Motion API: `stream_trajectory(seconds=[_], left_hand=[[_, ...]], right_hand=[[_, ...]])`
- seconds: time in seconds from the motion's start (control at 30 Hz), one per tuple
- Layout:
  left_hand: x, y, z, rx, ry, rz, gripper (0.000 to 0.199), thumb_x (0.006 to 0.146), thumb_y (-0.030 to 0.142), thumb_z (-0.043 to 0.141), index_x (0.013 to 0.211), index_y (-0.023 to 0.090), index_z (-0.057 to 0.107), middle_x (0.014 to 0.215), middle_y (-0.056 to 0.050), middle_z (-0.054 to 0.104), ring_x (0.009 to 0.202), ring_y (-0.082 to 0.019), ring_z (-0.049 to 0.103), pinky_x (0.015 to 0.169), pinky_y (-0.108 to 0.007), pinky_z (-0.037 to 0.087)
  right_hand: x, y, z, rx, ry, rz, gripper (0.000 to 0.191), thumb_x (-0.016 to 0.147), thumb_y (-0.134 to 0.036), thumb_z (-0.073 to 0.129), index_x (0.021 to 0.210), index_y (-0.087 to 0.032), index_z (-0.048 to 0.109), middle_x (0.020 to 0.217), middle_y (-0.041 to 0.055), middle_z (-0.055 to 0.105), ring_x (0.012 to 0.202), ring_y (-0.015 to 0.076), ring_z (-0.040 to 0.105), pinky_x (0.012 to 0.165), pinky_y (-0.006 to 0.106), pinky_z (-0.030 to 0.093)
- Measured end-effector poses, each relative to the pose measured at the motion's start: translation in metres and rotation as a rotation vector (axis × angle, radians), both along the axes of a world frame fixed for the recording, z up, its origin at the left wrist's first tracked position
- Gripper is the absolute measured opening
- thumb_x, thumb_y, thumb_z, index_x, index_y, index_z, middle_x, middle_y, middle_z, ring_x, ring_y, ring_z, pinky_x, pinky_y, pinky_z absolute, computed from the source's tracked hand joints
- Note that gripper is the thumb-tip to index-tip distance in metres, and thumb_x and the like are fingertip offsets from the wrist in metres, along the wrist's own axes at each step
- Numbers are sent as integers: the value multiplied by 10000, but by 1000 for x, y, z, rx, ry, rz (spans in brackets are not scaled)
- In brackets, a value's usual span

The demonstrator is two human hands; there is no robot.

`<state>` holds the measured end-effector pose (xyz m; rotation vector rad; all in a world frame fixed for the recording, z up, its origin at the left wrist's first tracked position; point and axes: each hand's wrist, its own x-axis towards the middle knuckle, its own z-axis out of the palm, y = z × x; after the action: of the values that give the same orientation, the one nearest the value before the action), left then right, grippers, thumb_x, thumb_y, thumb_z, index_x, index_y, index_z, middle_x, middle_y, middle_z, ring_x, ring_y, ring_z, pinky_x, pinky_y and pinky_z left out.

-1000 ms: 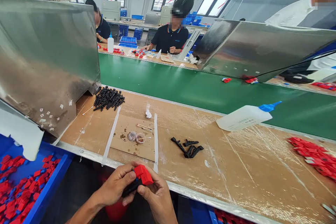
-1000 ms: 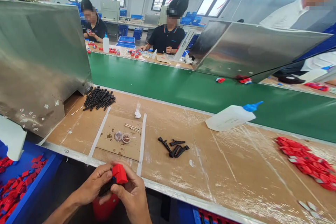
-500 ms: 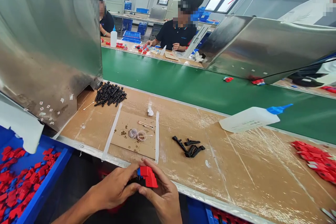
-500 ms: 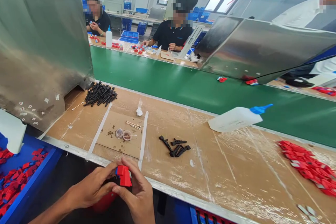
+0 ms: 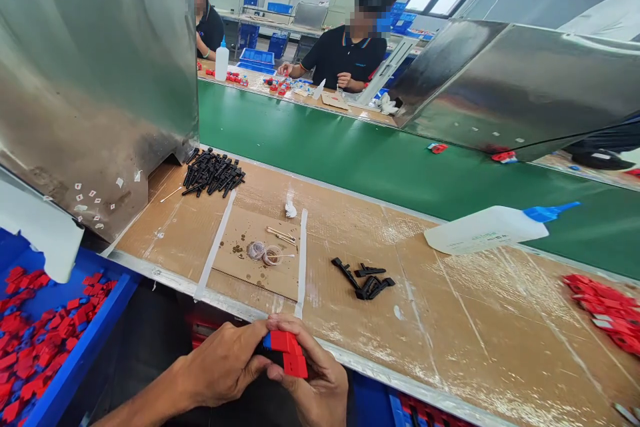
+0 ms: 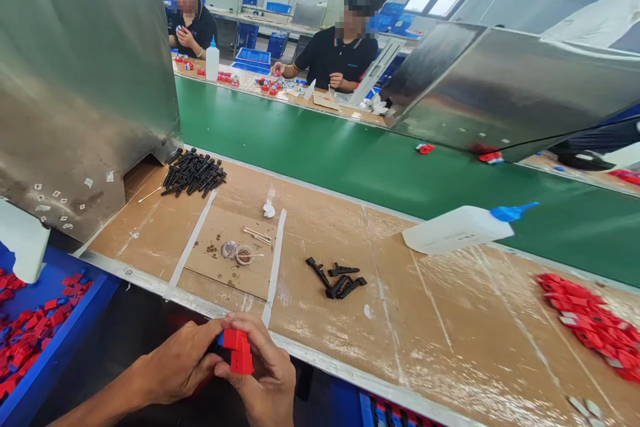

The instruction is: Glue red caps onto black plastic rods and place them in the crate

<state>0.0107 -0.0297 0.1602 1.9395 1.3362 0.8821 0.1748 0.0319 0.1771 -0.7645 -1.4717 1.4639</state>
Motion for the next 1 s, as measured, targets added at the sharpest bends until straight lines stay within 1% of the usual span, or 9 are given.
stream_trajectory(seconds=[0.2, 0.27, 0.33, 0.4, 0.47, 0.63, 0.77, 0.9, 1.0], left_hand=[[3, 3, 3, -142, -170, 17, 442, 997, 368, 344, 1416, 228, 343, 1133, -117, 641, 886, -212, 637, 735, -289, 462], [8, 4, 4, -344, -522, 49, 390, 985, 429, 369, 1301, 223, 467, 809, -23, 611, 595, -128, 553, 564, -232, 423], [12, 5, 1, -593, -1001, 11, 392, 961, 518, 379, 1125, 203, 547, 564, 83, 371, 361, -54, 288, 381, -180, 254], [13, 7, -2, -775, -1371, -41, 414, 931, 571, 412, 1023, 194, 555, 521, 120, 213, 310, -26, 113, 328, -163, 117], [15, 8, -5, -856, -1505, -51, 414, 895, 583, 487, 1011, 192, 558, 511, 129, 201, 299, -13, 92, 319, -149, 99], [33, 13, -3, -785, -1076, 145, 496, 845, 641, 515, 1075, 204, 567, 531, 106, 314, 353, -37, 248, 340, -141, 207], [35, 27, -5, -359, -373, 66, 430, 878, 503, 548, 1212, 238, 605, 807, -35, 663, 706, -174, 622, 653, -253, 528], [13, 57, -24, -56, -27, 27, 365, 861, 466, 581, 1175, 290, 645, 870, 3, 729, 736, -171, 683, 698, -225, 543], [2, 69, -32, -23, 32, 30, 342, 889, 510, 512, 1056, 271, 691, 768, 9, 721, 623, -159, 662, 596, -212, 534]], right_hand=[[0, -8, -18, -52, 26, -66, 433, 713, -257, 828, 1121, -347, 714, 1075, 7, 757, 992, 220, 713, 870, 236, 569], [0, -9, -19, -128, 33, -69, 452, 750, -286, 798, 1182, -354, 683, 1135, 16, 739, 1028, 231, 703, 879, 255, 570], [0, -7, -18, -182, 10, -61, 410, 813, -359, 731, 1217, -328, 668, 1190, 44, 713, 1072, 259, 682, 902, 313, 568], [-1, -3, -15, -215, -55, -87, 359, 872, -405, 648, 1211, -292, 677, 1210, 62, 700, 1112, 275, 659, 954, 368, 539], [-3, -1, -12, -246, -116, -124, 338, 892, -408, 613, 1188, -266, 694, 1170, 66, 720, 1096, 273, 667, 983, 398, 519], [-6, -12, -4, -222, -82, -238, 406, 787, -335, 733, 1175, -220, 695, 1084, 76, 752, 980, 262, 711, 894, 365, 572], [26, -10, 6, -160, -68, -457, 362, 769, -307, 743, 1114, -204, 705, 1030, 70, 764, 943, 250, 718, 877, 353, 568], [129, 5, -2, -150, -256, -918, 453, 808, -464, 672, 1155, -173, 668, 1046, 92, 755, 918, 259, 717, 830, 380, 575], [227, 5, -34, -208, -516, -1174, 599, 801, -518, 657, 1271, -154, 587, 1117, 116, 723, 963, 272, 692, 867, 406, 544]])
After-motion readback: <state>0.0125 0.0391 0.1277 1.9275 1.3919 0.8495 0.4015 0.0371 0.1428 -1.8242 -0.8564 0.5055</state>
